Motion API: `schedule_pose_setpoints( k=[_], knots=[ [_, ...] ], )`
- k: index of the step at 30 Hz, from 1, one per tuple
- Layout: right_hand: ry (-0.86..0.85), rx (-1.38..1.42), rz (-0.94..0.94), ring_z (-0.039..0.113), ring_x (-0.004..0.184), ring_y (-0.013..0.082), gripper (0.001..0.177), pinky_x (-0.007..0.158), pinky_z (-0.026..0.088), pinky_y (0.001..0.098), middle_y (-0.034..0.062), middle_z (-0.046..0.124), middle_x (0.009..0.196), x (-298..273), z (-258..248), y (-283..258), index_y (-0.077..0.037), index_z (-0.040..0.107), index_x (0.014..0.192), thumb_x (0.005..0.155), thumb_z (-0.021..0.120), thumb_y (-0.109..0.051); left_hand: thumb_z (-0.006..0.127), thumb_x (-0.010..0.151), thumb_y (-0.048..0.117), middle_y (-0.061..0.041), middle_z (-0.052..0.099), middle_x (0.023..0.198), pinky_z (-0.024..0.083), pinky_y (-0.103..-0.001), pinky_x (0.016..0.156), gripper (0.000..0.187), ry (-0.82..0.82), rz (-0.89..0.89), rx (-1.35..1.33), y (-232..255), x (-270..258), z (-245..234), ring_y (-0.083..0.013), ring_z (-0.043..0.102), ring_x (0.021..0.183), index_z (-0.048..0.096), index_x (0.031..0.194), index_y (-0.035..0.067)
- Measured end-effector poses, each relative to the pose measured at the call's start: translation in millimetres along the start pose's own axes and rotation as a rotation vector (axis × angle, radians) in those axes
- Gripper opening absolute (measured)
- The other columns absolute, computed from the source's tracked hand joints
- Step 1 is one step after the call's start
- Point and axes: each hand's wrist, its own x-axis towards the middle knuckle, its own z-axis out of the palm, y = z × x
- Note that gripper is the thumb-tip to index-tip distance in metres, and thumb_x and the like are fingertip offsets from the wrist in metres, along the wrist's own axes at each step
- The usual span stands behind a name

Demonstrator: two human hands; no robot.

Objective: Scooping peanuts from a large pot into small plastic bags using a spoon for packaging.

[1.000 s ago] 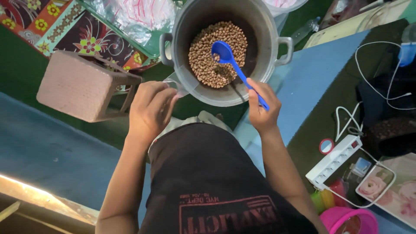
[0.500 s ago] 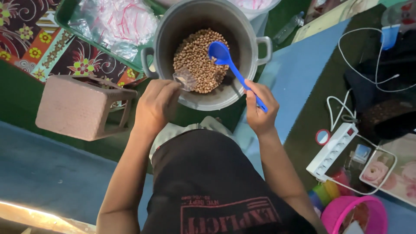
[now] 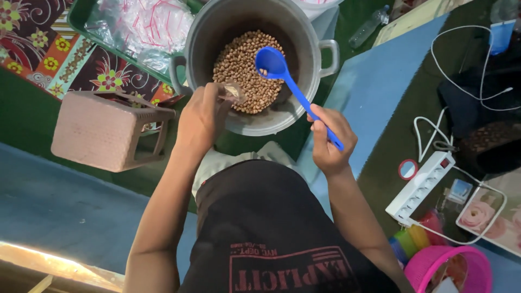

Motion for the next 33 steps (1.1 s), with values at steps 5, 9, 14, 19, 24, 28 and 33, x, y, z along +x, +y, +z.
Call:
schedule_pose_setpoints(
  k=[5,9,14,19,24,28,33],
  knots=[
    [-0.012,0.049,0.008,0.066,0.063,0.0244,0.027,0.060,0.057,0.0332,0.0204,0.072,0.085,0.2,-1.0,-3.7,0.014,0.072,0.111,0.104,0.058,-0.007,0.079,0.093,0.020,-0.012,0.061,0.082,0.057,-0.042,0.069,0.035,-0.039,-0.050,-0.003,-8.3,-0.4,16.1,-0.0340,0.070,0.076,0.049,0.109,0.012],
    [-0.110,0.019,-0.220,0.070,0.071,0.0358,0.026,0.068,0.059,0.0403,0.0229,0.075,0.092,-3.7,-2.5,1.5,0.014,0.075,0.107,0.099,0.063,-0.007,0.079,0.093,0.015,-0.015,0.061,0.081,0.056,-0.046,0.067,0.037,-0.045,-0.075,-0.042,-0.2,6.0,12.2,-0.0379,0.070,0.075,0.046,0.107,0.009],
    [-0.195,0.045,-0.305,0.072,0.079,0.0385,0.024,0.074,0.060,0.0443,0.0235,0.074,0.097,-3.4,3.3,0.2,0.010,0.078,0.108,0.095,0.069,-0.008,0.075,0.098,0.019,-0.015,0.060,0.083,0.056,-0.045,0.068,0.032,-0.029,-0.044,-0.078,-4.4,7.5,15.3,-0.0377,0.069,0.076,0.046,0.109,0.011],
    [-0.192,0.048,-0.307,0.072,0.087,0.0409,0.030,0.077,0.060,0.0471,0.0262,0.074,0.104,-11.6,-8.9,2.6,0.011,0.077,0.112,0.097,0.068,-0.014,0.077,0.096,0.019,-0.013,0.059,0.083,0.057,-0.041,0.071,0.031,0.017,-0.031,-0.062,-1.1,7.3,10.8,-0.0360,0.070,0.079,0.051,0.111,0.011],
    [0.264,0.080,-0.265,0.066,0.086,0.0327,0.059,0.086,0.062,0.0463,0.0171,0.063,0.088,1.2,-14.8,-18.4,0.001,0.060,0.083,0.113,0.034,-0.044,0.071,0.094,0.008,-0.014,0.060,0.112,0.056,-0.037,0.088,0.014,0.084,0.086,-0.119,6.0,2.1,1.1,-0.0333,0.065,0.102,0.069,0.107,0.011],
    [0.167,-0.115,-0.051,0.066,0.072,0.0324,0.031,0.072,0.058,0.0449,0.0115,0.060,0.076,3.9,-20.5,-34.5,0.002,0.066,0.083,0.107,0.058,-0.016,0.073,0.096,0.014,-0.019,0.058,0.122,0.051,-0.048,0.097,0.009,0.082,0.120,-0.219,36.0,0.8,-23.3,-0.0417,0.061,0.114,0.067,0.095,0.007],
    [-0.465,0.124,0.389,0.075,0.087,0.0367,0.023,0.076,0.059,0.0434,0.0151,0.078,0.097,0.3,-1.0,-33.4,-0.005,0.077,0.105,0.088,0.080,-0.019,0.075,0.094,0.017,-0.008,0.071,0.091,0.059,-0.039,0.077,0.005,-0.239,0.067,-0.540,47.8,-22.0,-22.0,-0.0311,0.073,0.086,0.076,0.098,0.015]
  ],
)
